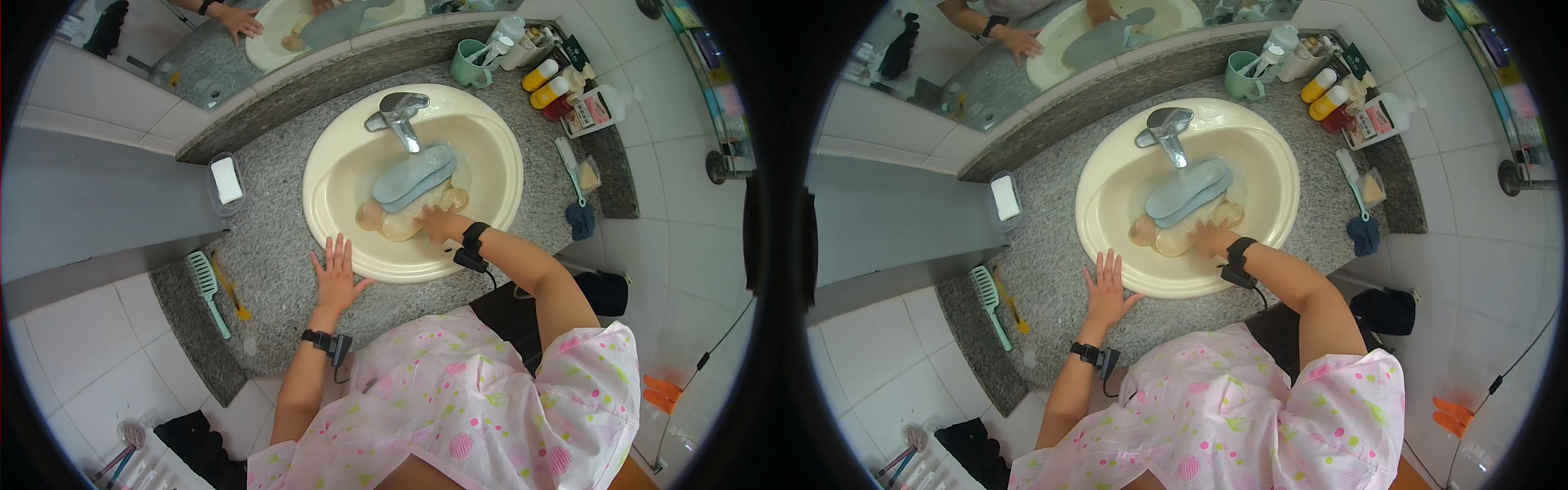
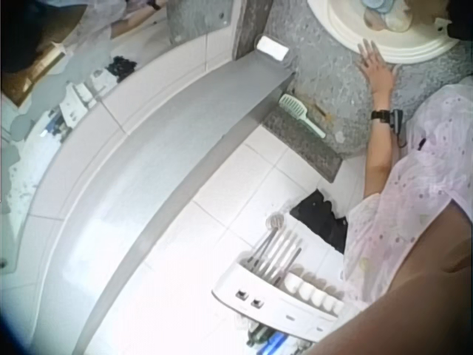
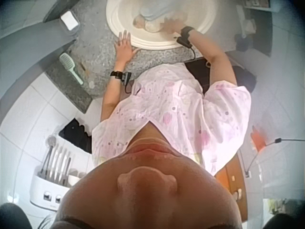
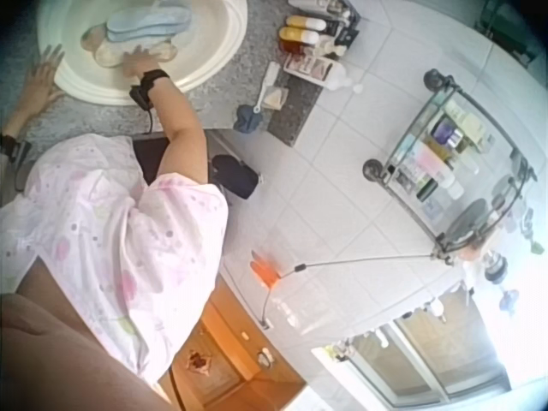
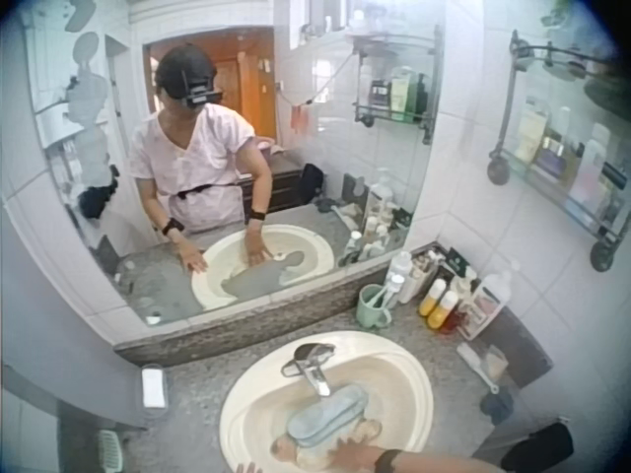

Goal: The person washes shoe insoles in a sink by rinsing them, applying liquid detergent from a bottle, and scrubbing them with a brush.

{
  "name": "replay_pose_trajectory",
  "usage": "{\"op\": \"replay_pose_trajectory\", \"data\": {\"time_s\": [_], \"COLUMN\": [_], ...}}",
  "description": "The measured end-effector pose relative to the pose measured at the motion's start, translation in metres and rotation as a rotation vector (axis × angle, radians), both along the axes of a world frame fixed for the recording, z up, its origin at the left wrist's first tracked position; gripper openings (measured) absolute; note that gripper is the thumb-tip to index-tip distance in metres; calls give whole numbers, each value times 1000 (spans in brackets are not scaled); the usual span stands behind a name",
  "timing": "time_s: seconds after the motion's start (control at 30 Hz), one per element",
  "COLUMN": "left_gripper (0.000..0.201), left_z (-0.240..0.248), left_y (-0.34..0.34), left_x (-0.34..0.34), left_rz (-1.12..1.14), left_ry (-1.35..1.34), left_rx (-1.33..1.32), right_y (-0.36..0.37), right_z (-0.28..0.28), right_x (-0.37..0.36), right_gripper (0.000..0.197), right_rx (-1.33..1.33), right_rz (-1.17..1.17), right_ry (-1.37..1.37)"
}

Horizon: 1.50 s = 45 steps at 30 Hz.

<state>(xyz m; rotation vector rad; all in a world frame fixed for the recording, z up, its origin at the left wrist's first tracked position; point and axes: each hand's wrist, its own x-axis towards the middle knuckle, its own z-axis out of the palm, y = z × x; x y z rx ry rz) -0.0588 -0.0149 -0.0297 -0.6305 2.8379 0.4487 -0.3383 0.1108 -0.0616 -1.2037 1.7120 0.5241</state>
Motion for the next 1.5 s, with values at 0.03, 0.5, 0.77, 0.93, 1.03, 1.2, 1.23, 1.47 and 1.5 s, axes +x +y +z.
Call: {"op": "replay_pose_trajectory", "data": {"time_s": [0.03, 0.5, 0.77, 0.93, 1.03, 1.2, 1.23, 1.47, 1.5], "left_gripper": [104, 103, 104, 105, 105, 104, 103, 103, 103], "left_z": [0, -1, -1, 0, 0, 0, 0, 1, 0], "left_y": [0, 1, 1, 1, 1, 1, 1, 1, 1], "left_x": [0, 1, 1, 0, 0, 1, 1, 1, 1], "left_rz": [-1, -17, -7, -2, -2, -1, -3, -13, -13], "left_ry": [3, 33, 5, 15, 17, 12, 16, 32, 32], "left_rx": [-1, -33, -23, -5, -4, -13, -16, -26, -29], "right_y": [0, 0, 7, 28, 28, 20, 20, 15, 14], "right_z": [-1, -34, -1, -7, -13, -17, -19, -15, -13], "right_x": [-2, -32, -58, -69, -74, -75, -74, -71, -71], "right_gripper": [70, 53, 70, 82, 83, 87, 87, 89, 89], "right_rx": [0, -134, -95, -158, -150, -71, -71, -28, -12], "right_rz": [-2, -30, -223, -291, -289, -268, -268, -221, -215], "right_ry": [1, 69, 259, 143, 138, 119, 119, 124, 121]}}
